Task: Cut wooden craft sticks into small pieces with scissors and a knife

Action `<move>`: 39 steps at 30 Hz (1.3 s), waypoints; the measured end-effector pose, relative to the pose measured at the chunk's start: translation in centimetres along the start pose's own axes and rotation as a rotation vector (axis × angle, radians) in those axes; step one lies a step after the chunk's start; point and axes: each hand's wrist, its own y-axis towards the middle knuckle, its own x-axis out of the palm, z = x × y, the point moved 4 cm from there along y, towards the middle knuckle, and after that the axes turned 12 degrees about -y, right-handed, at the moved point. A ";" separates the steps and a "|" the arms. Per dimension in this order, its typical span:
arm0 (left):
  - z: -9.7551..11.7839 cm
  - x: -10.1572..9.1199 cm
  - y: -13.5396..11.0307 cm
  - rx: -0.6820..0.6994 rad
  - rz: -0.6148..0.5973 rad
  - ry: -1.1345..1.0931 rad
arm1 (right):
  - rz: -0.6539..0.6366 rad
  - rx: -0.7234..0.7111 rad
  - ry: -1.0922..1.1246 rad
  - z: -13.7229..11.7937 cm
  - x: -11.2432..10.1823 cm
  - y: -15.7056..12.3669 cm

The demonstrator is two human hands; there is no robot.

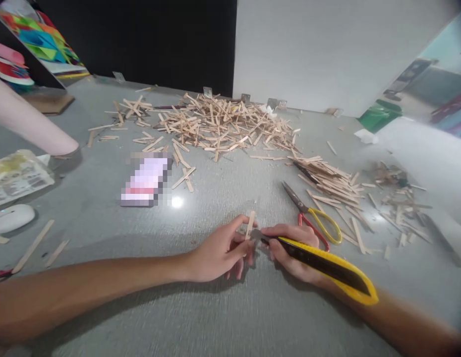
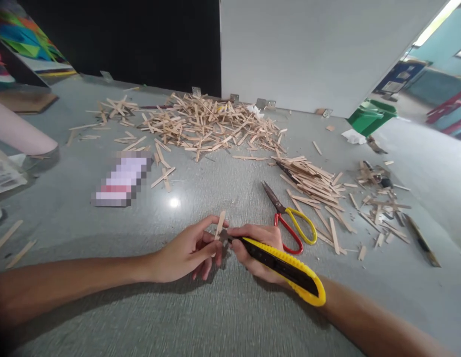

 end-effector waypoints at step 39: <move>0.5 0.2 -0.4 0.017 0.043 0.188 | -0.001 -0.119 -0.038 0.0 0.8 -0.1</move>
